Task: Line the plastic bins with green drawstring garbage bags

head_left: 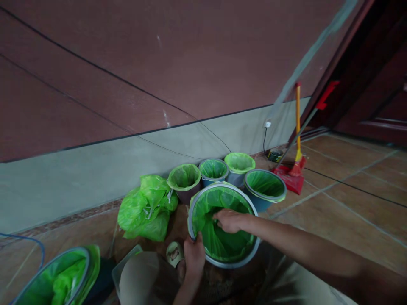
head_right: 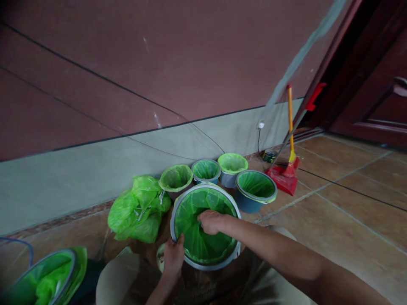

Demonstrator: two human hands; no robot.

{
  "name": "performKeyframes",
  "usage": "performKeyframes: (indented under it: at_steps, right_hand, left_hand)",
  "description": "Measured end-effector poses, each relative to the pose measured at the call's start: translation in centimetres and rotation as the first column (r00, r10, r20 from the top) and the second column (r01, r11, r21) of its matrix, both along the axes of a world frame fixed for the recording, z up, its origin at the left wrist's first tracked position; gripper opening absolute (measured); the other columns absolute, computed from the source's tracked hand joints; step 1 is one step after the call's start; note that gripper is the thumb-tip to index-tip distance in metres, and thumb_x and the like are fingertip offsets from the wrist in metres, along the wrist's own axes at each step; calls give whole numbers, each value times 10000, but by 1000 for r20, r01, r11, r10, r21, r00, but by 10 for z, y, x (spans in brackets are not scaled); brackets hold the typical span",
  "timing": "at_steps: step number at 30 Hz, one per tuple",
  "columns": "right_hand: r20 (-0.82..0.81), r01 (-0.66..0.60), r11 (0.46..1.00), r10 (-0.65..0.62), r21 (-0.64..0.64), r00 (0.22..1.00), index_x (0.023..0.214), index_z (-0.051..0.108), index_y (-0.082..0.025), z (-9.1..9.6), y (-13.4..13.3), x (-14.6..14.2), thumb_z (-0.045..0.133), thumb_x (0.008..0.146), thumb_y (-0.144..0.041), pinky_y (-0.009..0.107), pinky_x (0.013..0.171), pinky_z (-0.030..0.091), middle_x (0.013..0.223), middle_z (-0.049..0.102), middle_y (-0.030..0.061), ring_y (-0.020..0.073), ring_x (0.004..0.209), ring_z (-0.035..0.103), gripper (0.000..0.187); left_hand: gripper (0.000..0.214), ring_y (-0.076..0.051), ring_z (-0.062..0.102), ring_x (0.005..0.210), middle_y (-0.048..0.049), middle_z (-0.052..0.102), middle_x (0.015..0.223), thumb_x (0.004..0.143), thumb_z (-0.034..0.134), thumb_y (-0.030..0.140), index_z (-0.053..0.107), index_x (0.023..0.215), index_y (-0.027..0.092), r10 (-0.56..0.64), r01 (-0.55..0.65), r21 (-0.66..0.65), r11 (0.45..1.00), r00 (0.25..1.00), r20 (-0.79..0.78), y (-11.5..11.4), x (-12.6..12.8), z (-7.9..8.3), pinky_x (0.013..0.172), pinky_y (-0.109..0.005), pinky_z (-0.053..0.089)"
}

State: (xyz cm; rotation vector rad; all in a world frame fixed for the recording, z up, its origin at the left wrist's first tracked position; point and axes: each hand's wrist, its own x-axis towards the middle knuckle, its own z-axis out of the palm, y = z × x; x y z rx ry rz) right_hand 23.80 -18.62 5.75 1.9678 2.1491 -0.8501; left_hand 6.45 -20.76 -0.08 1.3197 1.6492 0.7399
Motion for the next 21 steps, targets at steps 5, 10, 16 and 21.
performKeyframes:
  at_steps: [5,10,16,21]
  right_hand:
    - [-54,-106,994,105,-16,993,1143,725,-185,28,12,41,585,843,-227,294,870,489,1112,731,106,246,1027,671,334]
    - [-205,328,876,-270,354,941,1221,665,-142,70,41,81,461,914,-207,264,860,482,1112,723,102,208,1005,657,375]
    - [-212,274,951,-241,143,947,1131,696,-148,16,24,31,480,915,-148,218,876,476,1094,721,71,178,1031,653,305]
    - [-70,262,965,-261,18,963,1180,623,-152,-13,23,6,598,924,-305,374,887,528,1177,644,91,211,1038,634,299]
  left_hand:
    - [202,-221,698,701,-119,737,721,850,543,187,702,741,127,35,-41,-67,997,995,-88,5,-9,-4,598,-258,454]
    - [254,-223,698,701,-130,734,711,861,539,237,719,748,99,49,-55,-86,995,996,-75,4,-13,-8,595,-257,462]
    - [242,-245,724,803,-141,765,853,831,572,267,737,894,101,106,-106,-12,994,993,-46,2,-5,-2,632,-267,499]
    - [244,-247,722,831,-127,767,874,822,549,266,733,888,120,44,-49,109,993,998,50,-2,-2,11,702,-288,522]
